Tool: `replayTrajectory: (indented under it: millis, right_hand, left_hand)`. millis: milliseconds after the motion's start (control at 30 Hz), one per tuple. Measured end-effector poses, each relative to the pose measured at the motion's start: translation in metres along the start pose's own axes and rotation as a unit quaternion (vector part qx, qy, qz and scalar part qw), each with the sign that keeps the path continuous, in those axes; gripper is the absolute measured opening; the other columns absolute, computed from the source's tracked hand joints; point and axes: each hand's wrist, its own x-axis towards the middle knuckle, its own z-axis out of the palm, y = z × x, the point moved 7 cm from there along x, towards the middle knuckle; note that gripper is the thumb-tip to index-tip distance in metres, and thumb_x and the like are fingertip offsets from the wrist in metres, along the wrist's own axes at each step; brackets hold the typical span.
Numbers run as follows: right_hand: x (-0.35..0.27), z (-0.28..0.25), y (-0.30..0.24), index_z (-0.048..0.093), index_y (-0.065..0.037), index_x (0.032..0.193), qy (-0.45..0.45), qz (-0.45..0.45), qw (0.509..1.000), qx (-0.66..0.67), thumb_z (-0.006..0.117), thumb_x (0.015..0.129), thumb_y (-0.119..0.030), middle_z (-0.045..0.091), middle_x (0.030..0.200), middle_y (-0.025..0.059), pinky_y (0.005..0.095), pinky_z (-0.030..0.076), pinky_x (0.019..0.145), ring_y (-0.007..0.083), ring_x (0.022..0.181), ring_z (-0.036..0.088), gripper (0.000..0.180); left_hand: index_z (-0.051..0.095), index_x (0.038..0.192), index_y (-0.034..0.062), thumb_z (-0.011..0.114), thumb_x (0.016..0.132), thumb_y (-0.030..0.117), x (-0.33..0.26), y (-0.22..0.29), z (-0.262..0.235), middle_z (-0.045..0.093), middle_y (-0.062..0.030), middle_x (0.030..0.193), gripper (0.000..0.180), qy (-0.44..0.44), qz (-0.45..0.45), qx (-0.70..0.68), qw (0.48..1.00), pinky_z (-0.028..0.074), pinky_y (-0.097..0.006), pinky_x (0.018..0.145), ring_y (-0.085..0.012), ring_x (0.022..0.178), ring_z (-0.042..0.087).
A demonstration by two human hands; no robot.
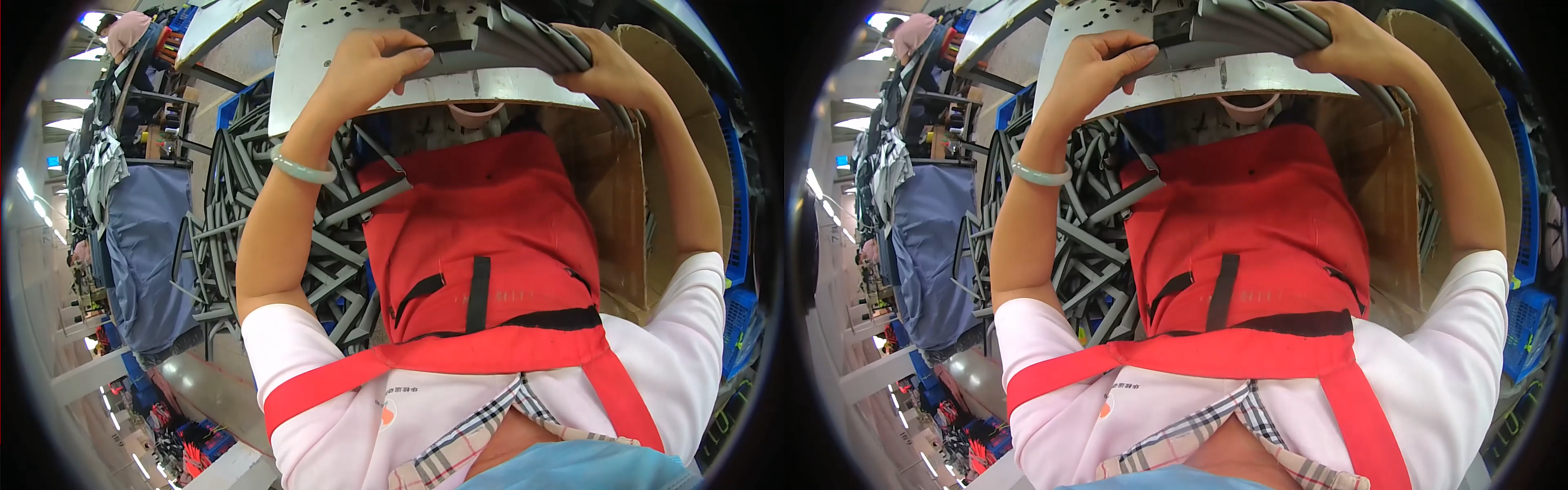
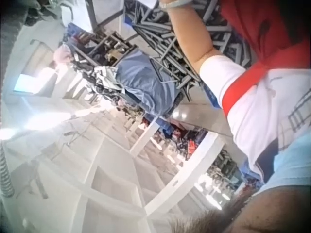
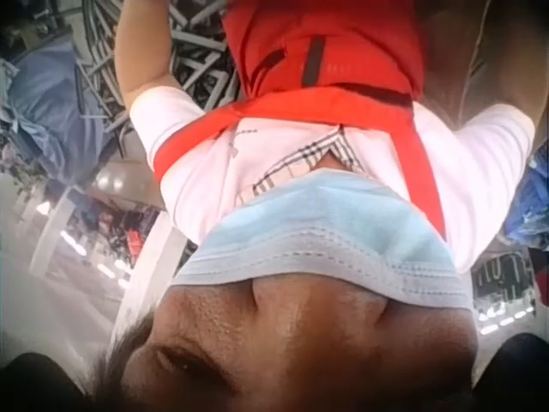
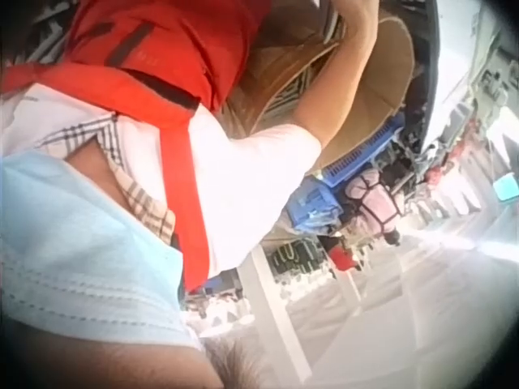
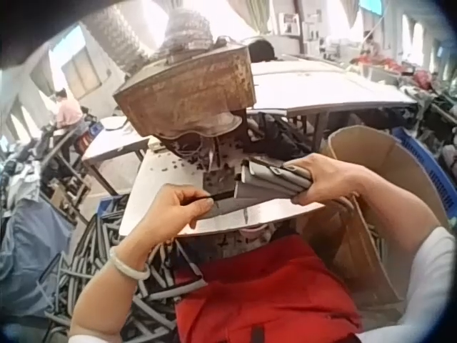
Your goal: Assembling grey plastic components at a factory workstation.
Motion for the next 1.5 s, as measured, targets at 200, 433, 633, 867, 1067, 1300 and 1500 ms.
replayTrajectory:
  millis: [200, 433, 633, 867, 1067, 1300, 1500]
  right_hand:
    - [0.021, -0.004, 0.005, 0.057, 0.002, 0.117, -0.004, 0.002, 0.999, 0.038, 0.068, 0.072, -0.014, 0.059, 0.09, 0.0048, 0.029, 0.047, 0.08, 0.0132, 0.081, 0.053, 0.049]
    - [0.037, -0.004, 0.021, 0.055, -0.003, 0.129, -0.014, 0.014, 1.0, -0.011, 0.072, 0.073, -0.022, 0.065, 0.102, 0.0087, 0.0319, 0.049, 0.086, 0.0183, 0.089, 0.061, 0.062]
    - [0.038, -0.01, 0.0, 0.061, -0.002, 0.103, -0.068, 0.067, 0.994, 0.061, 0.073, 0.07, -0.021, 0.063, 0.081, 0.0035, 0.0296, 0.048, 0.072, 0.0127, 0.078, 0.057, 0.039]
    - [0.05, -0.01, 0.0, 0.061, 0.0, 0.105, -0.064, 0.068, 0.993, 0.067, 0.076, 0.07, -0.021, 0.064, 0.089, 0.0048, 0.0296, 0.047, 0.078, 0.014, 0.084, 0.057, 0.044]
    - [0.064, 0.0, 0.072, 0.063, 0.0, 0.104, -0.058, -0.46, 0.819, 0.339, 0.076, 0.069, -0.022, 0.065, 0.089, 0.0051, 0.0296, 0.048, 0.079, 0.0138, 0.084, 0.058, 0.044]
    - [0.027, -0.044, 0.0, 0.06, 0.0, 0.11, 0.03, 0.016, 0.999, -0.011, 0.073, 0.069, -0.022, 0.066, 0.091, 0.0113, 0.0326, 0.048, 0.081, 0.0183, 0.085, 0.059, 0.048]
    - [-0.125, -0.076, 0.078, 0.047, 0.0, 0.134, 0.269, -0.021, 0.958, 0.098, 0.072, 0.073, -0.014, 0.064, 0.111, 0.0119, 0.0329, 0.045, 0.096, 0.0186, 0.105, 0.058, 0.067]
  left_hand:
    - [0.072, 0.101, 0.0001, 0.07, 0.089, 0.023, 0.023, -0.013, -0.008, 0.061, 0.0, 0.069, 0.026, 0.016, -0.036, -0.005, 0.999, 0.038, -0.021, 0.057, -0.0061, 0.059, 0.052]
    - [0.071, 0.105, -0.0027, 0.069, 0.089, 0.019, 0.035, -0.022, -0.008, 0.061, -0.0025, 0.07, 0.027, 0.024, -0.047, -0.05, 0.997, 0.04, -0.022, 0.058, -0.0072, 0.057, 0.051]
    - [0.071, 0.107, -0.0028, 0.067, 0.09, 0.016, 0.038, -0.027, -0.016, 0.061, -0.003, 0.071, 0.026, 0.031, -0.048, -0.058, 0.997, 0.04, -0.021, 0.058, -0.0075, 0.057, 0.051]
    - [0.071, 0.107, -0.0017, 0.066, 0.09, 0.016, 0.036, -0.027, -0.025, 0.061, -0.0036, 0.07, 0.026, 0.047, -0.037, -0.037, 0.998, 0.041, -0.022, 0.061, -0.0076, 0.059, 0.052]
    - [0.072, 0.105, -0.0004, 0.066, 0.089, 0.015, 0.055, -0.03, -0.015, 0.063, -0.003, 0.073, 0.024, 0.022, -0.032, -0.053, 0.998, 0.041, -0.023, 0.061, -0.0069, 0.063, 0.054]
    - [0.069, 0.108, 0.0016, 0.061, 0.082, 0.004, 0.06, -0.088, -0.102, 0.068, -0.0083, 0.1, 0.027, 0.153, 0.086, 0.13, 0.976, 0.05, -0.028, 0.063, -0.0156, 0.082, 0.063]
    - [0.07, 0.105, 0.0, 0.064, 0.094, 0.021, 0.011, -0.186, -0.101, 0.068, -0.0018, 0.089, 0.025, 0.168, -0.128, 0.019, 0.977, 0.046, -0.023, 0.057, -0.0089, 0.072, 0.059]
